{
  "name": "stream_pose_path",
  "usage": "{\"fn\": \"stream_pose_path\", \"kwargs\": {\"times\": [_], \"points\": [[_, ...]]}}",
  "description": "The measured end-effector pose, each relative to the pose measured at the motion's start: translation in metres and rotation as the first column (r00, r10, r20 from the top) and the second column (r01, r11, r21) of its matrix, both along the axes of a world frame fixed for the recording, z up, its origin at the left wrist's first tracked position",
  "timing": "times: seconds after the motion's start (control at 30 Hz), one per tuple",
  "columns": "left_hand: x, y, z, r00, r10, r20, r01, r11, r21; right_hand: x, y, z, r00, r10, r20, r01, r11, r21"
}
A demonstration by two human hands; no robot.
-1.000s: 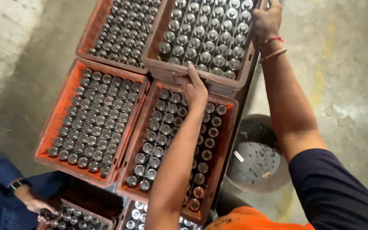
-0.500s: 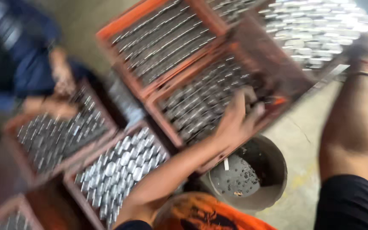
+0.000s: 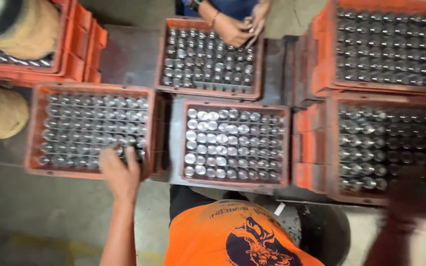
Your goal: The person arranges small cylindrical metal parts into a plastic crate, placing them one by one into the crate's compartments. They then use a cylindrical tool to press down on the parts, ensuring they are seated properly.
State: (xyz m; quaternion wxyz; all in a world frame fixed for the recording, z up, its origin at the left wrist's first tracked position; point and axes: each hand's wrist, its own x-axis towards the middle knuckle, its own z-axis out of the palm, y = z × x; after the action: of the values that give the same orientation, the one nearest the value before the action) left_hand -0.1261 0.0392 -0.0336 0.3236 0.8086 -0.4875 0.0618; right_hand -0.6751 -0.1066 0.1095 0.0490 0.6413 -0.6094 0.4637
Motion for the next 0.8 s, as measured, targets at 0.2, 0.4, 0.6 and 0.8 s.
{"fn": "stream_pose_path", "kwargs": {"times": [0.2, 0.4, 0.6, 0.8], "points": [[0.192, 0.019, -0.017, 0.923, 0.230, 0.309, -0.287, 0.945, 0.156, 0.257, 0.015, -0.137, 0.652, 0.496, 0.573, -0.754, 0.504, 0.422], [0.318, -0.010, -0.050, 0.981, 0.192, 0.028, -0.169, 0.769, 0.616, 0.413, 0.014, -0.208, 0.741, 0.313, 0.594, -0.671, 0.346, 0.655], [0.328, -0.018, -0.072, 0.911, 0.044, -0.410, 0.137, 0.906, 0.400, 0.450, 0.026, -0.170, 0.552, -0.096, 0.828, -0.731, 0.421, 0.537], [0.325, -0.103, -0.070, 0.783, -0.070, -0.618, 0.261, 0.939, 0.225, 0.470, 0.035, -0.158, 0.610, -0.259, 0.749, -0.676, 0.323, 0.662]]}}
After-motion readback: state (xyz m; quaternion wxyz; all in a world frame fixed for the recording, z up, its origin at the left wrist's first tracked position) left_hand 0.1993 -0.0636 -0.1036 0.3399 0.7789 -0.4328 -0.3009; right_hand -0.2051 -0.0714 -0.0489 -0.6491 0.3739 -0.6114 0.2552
